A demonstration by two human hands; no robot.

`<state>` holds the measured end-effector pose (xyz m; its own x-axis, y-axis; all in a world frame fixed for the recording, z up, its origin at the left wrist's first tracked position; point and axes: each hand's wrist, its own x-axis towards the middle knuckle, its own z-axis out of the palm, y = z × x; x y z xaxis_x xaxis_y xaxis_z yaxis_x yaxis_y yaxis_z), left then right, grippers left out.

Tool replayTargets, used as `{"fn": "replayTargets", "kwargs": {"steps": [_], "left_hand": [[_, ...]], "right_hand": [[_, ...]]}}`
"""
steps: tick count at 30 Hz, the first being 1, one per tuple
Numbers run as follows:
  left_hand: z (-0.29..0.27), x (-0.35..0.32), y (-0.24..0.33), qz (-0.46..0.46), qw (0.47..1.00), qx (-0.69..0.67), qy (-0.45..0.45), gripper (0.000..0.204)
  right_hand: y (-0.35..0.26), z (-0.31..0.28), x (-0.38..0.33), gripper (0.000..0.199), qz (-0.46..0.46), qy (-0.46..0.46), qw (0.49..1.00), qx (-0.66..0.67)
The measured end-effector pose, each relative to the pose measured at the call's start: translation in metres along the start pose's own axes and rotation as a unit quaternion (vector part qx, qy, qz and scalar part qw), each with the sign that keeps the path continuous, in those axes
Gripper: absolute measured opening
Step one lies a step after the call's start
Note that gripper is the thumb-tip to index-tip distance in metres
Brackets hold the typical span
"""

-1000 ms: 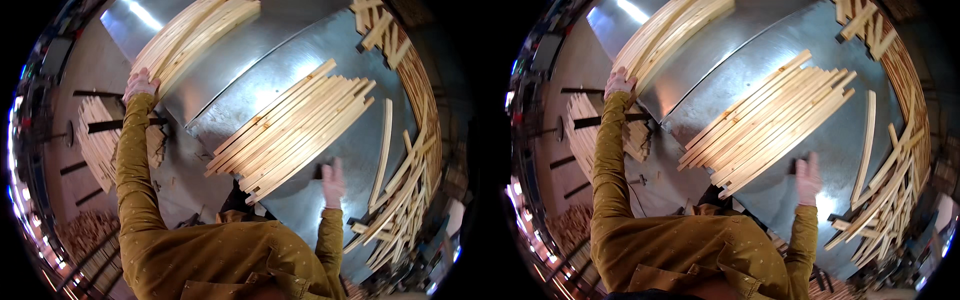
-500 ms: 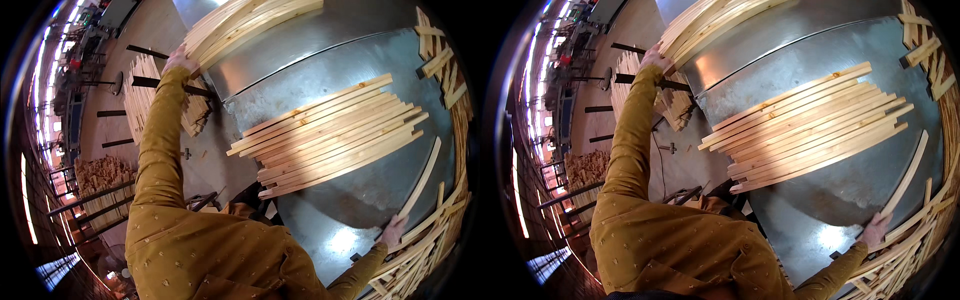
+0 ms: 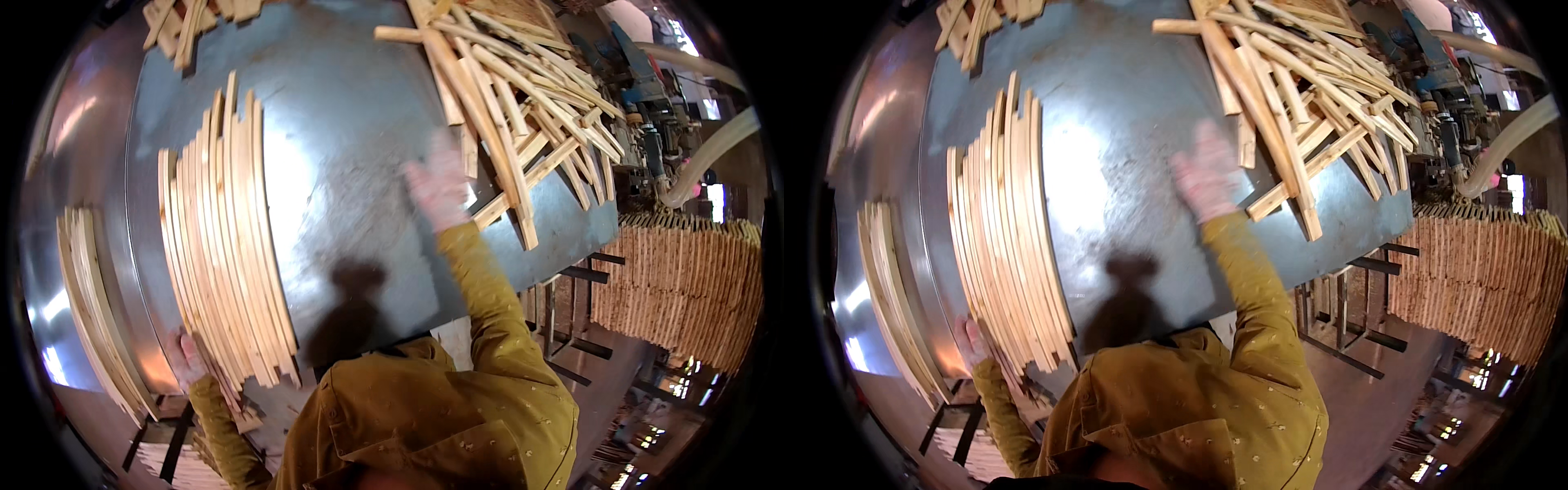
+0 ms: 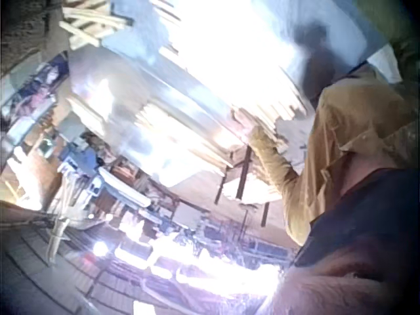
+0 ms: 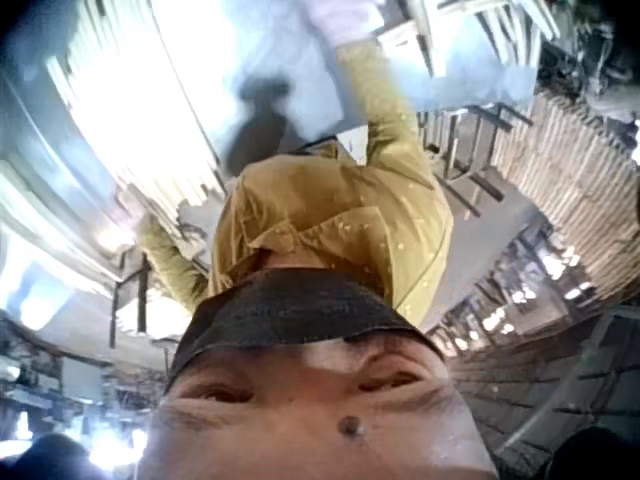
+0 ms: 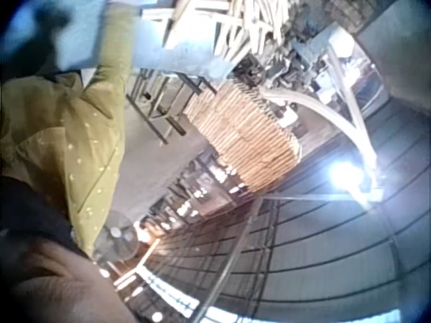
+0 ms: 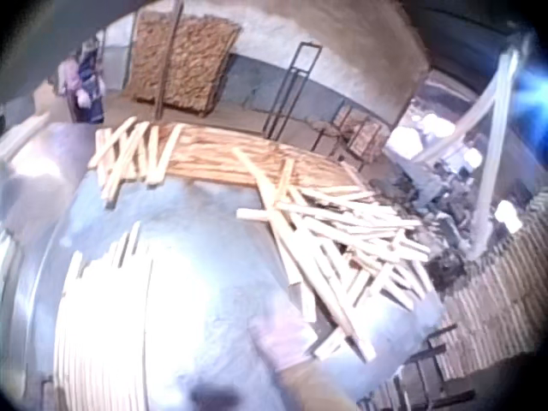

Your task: The person repeatedly picks up thin wooden strips from a metal table, aligns them, and stacks them into neat piles. They handle the strips one at a time or in small groups, moving them between piles and occasionally adjusting their orientation.

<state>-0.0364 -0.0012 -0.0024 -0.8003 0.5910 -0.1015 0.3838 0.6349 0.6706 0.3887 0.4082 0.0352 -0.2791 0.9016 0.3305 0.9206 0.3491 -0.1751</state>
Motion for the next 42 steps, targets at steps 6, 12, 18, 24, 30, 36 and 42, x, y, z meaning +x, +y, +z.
{"fn": "replayTargets", "kwargs": {"steps": [6, 12, 18, 24, 30, 36, 42], "left_hand": [[0.101, -0.018, 0.151, 0.129, 0.96, -0.247, -0.014, 0.047], [0.309, -0.116, 0.392, -0.11, 0.759, -0.465, -0.442, 0.079], [0.315, -0.113, 0.41, -0.202, 0.713, -0.479, -0.47, 0.052], [0.276, -0.122, 0.334, -0.102, 0.917, -0.278, -0.268, 0.041], [0.193, -0.106, 0.258, -0.151, 0.965, 0.183, -0.115, 0.064], [0.16, -0.099, 0.174, 0.05, 0.895, 0.44, 0.047, 0.084], [0.234, -0.068, 0.321, -0.018, 0.953, -0.266, -0.146, 0.062]], "right_hand": [[0.183, -0.021, 0.066, 0.068, 0.213, -0.194, 0.932, -0.221], [0.152, -0.066, 0.044, 0.051, 0.178, -0.312, 0.825, 0.436], [0.191, -0.039, 0.208, 0.063, -0.027, -0.171, 0.971, 0.162], [0.169, 0.03, 0.326, 0.083, -0.062, -0.32, 0.944, -0.054], [0.085, 0.044, 0.257, 0.055, -0.01, -0.419, 0.898, -0.134], [0.104, 0.001, 0.15, 0.029, 0.171, -0.471, 0.708, 0.498], [0.04, -0.041, 0.016, 0.037, 0.277, -0.49, 0.456, 0.689]]}}
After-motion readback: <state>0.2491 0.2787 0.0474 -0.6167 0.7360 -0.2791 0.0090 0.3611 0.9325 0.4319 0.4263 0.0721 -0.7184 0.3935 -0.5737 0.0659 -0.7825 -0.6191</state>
